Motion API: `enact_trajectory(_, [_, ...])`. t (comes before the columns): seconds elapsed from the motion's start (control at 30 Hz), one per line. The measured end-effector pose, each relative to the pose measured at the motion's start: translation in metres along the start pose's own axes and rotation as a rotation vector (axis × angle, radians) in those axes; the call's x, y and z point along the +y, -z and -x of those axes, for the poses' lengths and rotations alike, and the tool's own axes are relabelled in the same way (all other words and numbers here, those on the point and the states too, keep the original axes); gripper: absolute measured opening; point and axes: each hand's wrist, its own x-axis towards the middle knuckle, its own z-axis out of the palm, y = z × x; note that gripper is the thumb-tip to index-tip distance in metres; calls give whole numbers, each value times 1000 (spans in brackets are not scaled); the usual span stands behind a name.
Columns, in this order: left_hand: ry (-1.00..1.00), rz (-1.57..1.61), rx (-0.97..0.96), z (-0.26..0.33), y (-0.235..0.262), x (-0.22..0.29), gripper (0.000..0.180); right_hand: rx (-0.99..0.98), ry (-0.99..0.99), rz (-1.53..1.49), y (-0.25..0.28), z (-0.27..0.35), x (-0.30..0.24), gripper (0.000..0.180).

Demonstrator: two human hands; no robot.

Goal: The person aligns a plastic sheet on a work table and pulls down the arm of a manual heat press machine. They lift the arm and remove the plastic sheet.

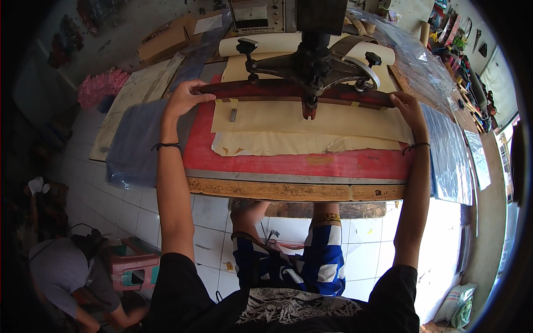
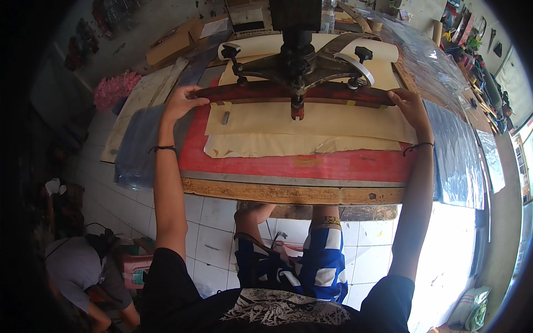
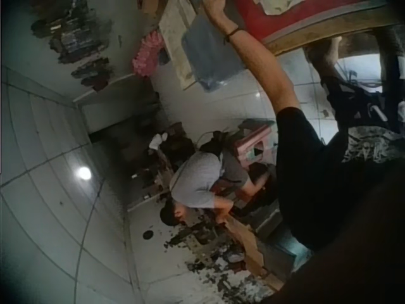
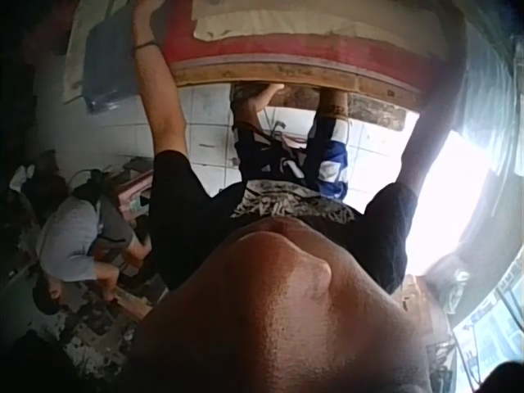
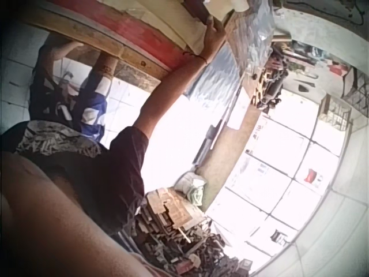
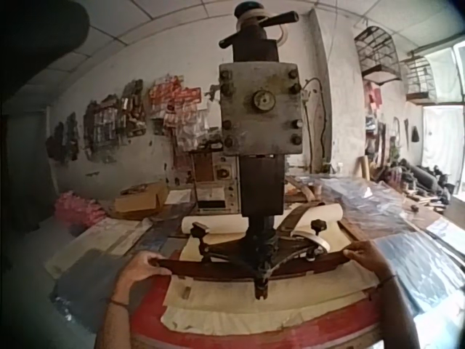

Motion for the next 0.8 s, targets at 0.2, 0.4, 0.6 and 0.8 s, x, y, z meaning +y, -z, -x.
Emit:
enact_trajectory(0.2, [16, 39, -1, 2, 0, 6, 36, 15, 10, 47, 0, -2, 6, 45])
enact_trajectory(0.4, [-20, -58, 23, 4, -3, 13, 34, -14, 31, 51, 5, -2, 13, 51])
enact_trajectory(0.6, [-27, -48, 19, 4, -2, 12, 33, -22, 28, 44, 5, -1, 10, 51])
enact_trajectory(0.8, [-36, -49, 16, 5, -2, 11, 33, -5, 30, 67, 5, -2, 10, 52])
